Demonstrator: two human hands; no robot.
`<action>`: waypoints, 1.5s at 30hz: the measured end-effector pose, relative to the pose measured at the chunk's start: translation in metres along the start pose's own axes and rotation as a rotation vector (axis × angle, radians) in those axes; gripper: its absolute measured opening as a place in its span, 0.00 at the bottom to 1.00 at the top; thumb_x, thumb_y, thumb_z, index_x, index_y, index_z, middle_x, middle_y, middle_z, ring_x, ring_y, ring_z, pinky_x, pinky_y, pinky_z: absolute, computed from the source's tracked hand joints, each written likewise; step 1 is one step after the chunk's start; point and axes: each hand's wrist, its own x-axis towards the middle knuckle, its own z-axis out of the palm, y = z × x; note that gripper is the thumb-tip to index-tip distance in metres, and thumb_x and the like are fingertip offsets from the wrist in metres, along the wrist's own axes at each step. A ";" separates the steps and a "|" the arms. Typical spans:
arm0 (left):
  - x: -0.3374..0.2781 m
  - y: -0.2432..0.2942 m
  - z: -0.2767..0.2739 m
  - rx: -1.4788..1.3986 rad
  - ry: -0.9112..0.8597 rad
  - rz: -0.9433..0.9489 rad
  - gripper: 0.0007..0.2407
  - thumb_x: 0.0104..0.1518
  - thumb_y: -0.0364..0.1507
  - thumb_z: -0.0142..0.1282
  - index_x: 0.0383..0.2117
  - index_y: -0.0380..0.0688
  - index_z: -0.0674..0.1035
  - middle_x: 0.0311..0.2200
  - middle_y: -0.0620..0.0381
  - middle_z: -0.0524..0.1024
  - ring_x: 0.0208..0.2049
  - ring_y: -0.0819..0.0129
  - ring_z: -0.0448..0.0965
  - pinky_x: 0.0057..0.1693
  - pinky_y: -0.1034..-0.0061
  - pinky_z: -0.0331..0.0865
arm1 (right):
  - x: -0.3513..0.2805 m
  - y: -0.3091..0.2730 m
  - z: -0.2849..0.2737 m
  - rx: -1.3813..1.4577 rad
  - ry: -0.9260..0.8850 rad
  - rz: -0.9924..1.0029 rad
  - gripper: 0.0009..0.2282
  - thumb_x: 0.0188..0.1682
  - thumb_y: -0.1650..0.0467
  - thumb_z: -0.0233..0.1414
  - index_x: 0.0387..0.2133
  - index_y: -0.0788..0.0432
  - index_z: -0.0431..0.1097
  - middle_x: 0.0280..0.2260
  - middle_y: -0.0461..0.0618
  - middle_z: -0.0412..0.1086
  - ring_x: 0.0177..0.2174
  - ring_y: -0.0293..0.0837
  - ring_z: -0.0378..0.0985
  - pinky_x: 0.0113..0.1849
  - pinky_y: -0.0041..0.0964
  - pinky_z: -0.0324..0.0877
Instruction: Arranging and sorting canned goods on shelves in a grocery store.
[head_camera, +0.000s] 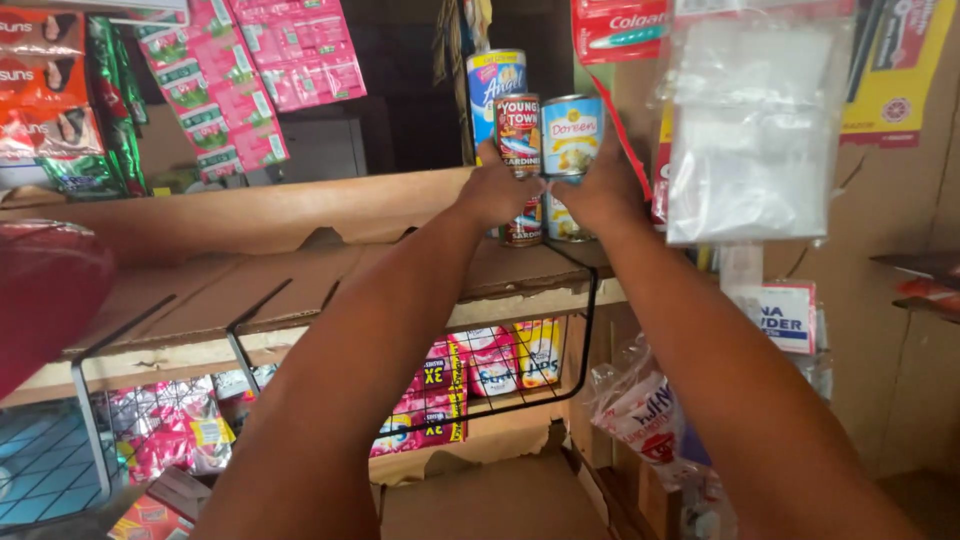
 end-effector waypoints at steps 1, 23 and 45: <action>-0.002 0.008 -0.006 0.056 0.037 -0.006 0.37 0.52 0.41 0.65 0.57 0.33 0.52 0.49 0.35 0.78 0.52 0.48 0.81 0.57 0.65 0.72 | 0.004 -0.008 -0.004 0.099 -0.074 0.083 0.54 0.35 0.65 0.71 0.70 0.60 0.35 0.58 0.65 0.64 0.56 0.60 0.70 0.56 0.48 0.65; -0.021 0.023 -0.021 -0.134 0.003 0.015 0.33 0.49 0.35 0.67 0.51 0.36 0.53 0.46 0.39 0.80 0.48 0.53 0.84 0.54 0.67 0.76 | -0.017 -0.028 -0.029 -0.061 -0.108 0.102 0.62 0.29 0.63 0.73 0.71 0.60 0.29 0.54 0.65 0.69 0.50 0.61 0.75 0.51 0.48 0.71; -0.013 0.018 -0.015 -0.419 -0.110 -0.033 0.36 0.50 0.37 0.63 0.58 0.41 0.48 0.48 0.41 0.76 0.49 0.55 0.83 0.50 0.59 0.79 | -0.007 -0.009 -0.022 0.150 -0.058 -0.019 0.34 0.43 0.59 0.62 0.59 0.64 0.59 0.54 0.63 0.69 0.53 0.58 0.73 0.52 0.51 0.67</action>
